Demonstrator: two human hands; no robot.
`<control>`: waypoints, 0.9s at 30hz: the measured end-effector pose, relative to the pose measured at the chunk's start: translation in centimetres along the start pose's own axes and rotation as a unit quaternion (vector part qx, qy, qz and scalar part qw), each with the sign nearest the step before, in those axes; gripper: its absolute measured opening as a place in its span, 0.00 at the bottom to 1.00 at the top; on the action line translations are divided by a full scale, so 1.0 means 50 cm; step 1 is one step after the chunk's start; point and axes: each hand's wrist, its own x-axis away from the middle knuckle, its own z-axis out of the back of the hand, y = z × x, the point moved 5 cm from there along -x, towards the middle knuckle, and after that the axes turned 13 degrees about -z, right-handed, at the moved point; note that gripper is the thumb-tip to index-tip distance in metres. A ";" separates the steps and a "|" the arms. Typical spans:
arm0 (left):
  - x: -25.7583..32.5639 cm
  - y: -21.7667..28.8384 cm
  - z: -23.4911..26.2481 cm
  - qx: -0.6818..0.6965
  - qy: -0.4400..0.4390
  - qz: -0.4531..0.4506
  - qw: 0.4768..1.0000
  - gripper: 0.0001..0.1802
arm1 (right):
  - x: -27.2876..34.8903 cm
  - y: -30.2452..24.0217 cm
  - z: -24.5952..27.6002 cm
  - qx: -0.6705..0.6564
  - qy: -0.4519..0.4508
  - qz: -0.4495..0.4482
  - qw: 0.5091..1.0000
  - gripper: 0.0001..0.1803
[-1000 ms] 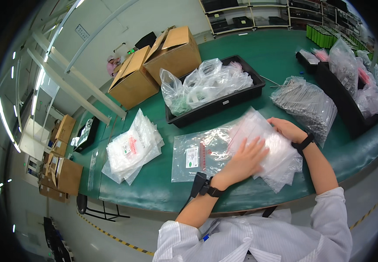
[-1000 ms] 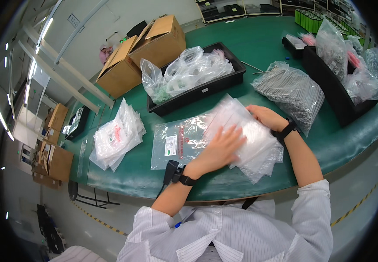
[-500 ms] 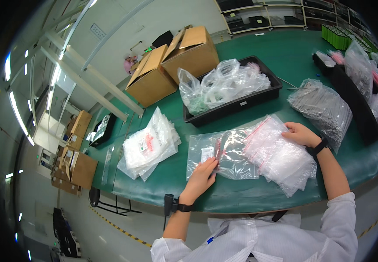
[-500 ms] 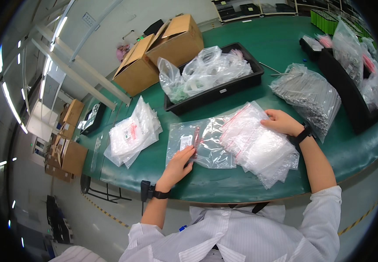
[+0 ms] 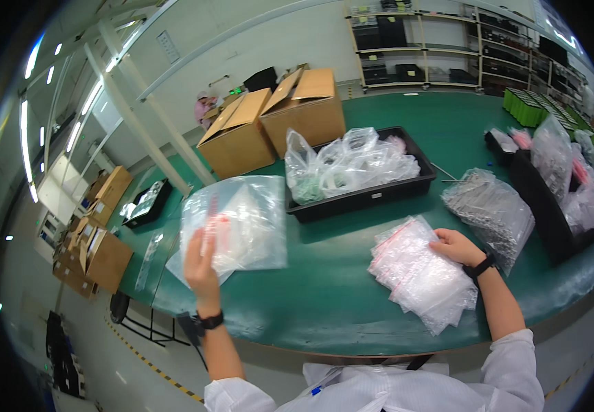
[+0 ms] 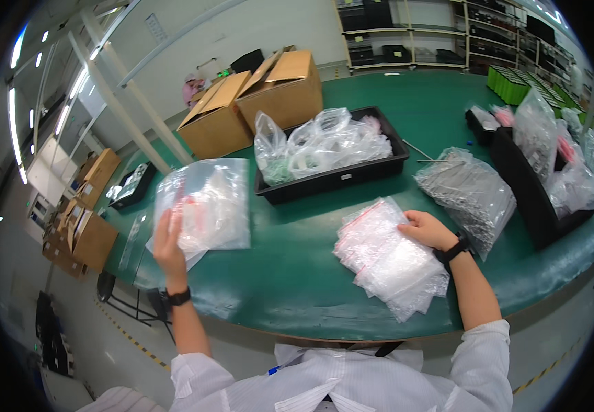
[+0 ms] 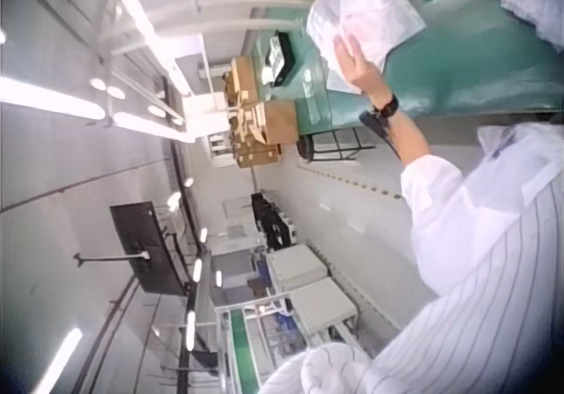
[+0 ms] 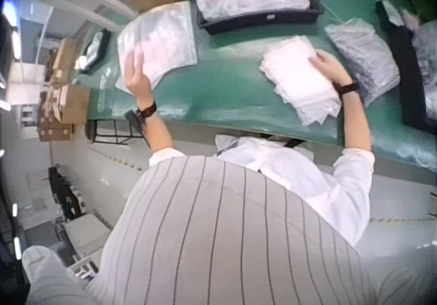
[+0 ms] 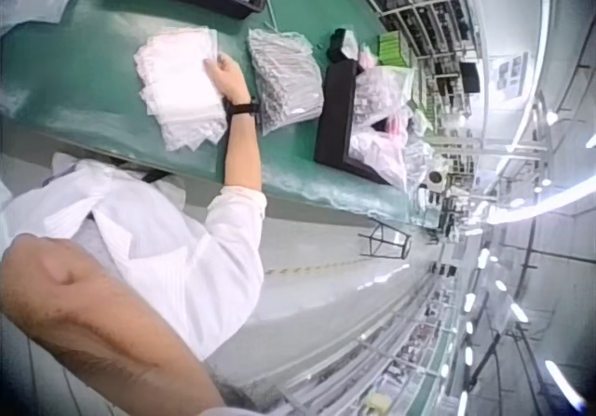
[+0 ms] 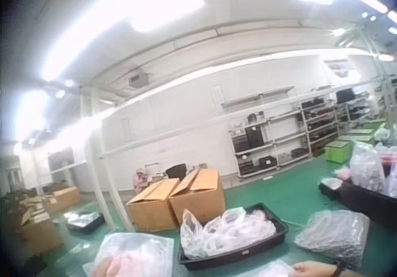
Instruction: Sorting and packaging small metal parts into plastic bags at an industrial workstation.
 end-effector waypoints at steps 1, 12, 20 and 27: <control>0.036 -0.047 -0.022 0.008 0.004 -0.001 1.000 0.22 | -0.004 -0.002 -0.004 0.000 -0.013 0.006 1.000 0.18; 0.053 0.174 -0.313 0.302 -0.243 0.052 0.921 0.51 | 0.078 -0.076 -0.018 0.454 0.304 0.170 0.820 0.50; -0.007 0.469 -0.363 0.529 -0.171 -0.027 0.831 0.29 | 0.076 -0.071 -0.085 0.413 0.215 0.034 0.884 0.57; 0.016 0.456 -0.368 0.599 -0.158 0.135 0.774 0.20 | 0.265 -0.112 0.075 0.458 0.555 0.053 0.692 0.52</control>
